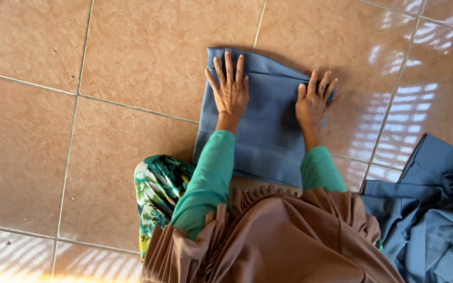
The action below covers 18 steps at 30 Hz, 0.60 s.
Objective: The person sits on a tiled floor and folds multiple pairs of grey trousers by hand. They smooth each pair, fold the legs together, fold the garment in half, and then fold it into a compact rectangle before stacking it with previously folded pairs.
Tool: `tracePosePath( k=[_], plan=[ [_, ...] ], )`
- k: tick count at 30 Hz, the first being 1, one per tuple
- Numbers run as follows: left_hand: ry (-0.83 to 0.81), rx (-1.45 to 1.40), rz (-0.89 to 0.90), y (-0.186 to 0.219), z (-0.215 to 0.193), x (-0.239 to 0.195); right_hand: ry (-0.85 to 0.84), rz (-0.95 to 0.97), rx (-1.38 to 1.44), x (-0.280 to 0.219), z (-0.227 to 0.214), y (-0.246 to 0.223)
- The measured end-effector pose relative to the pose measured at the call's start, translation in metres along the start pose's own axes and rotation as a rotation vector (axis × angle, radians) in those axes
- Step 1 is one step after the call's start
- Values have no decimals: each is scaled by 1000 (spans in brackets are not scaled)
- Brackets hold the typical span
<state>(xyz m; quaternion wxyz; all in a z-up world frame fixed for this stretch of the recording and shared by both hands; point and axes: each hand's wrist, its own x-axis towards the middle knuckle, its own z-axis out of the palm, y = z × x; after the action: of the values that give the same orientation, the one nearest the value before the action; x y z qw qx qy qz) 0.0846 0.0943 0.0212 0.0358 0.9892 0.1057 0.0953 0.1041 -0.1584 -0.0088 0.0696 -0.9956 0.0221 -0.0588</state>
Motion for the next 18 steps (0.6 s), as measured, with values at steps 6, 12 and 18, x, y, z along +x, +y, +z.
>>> tracePosePath(
  k=[6,12,18],
  plan=[
    [44,-243,79,51,-20,-121,135,-118,36,-110,-27,-68],
    [183,-92,-39,-32,-33,-134,142,-63,30,-151,-53,8],
    [135,-169,44,13,-55,-171,216,-48,-50,-165,-66,-32]
  ],
)
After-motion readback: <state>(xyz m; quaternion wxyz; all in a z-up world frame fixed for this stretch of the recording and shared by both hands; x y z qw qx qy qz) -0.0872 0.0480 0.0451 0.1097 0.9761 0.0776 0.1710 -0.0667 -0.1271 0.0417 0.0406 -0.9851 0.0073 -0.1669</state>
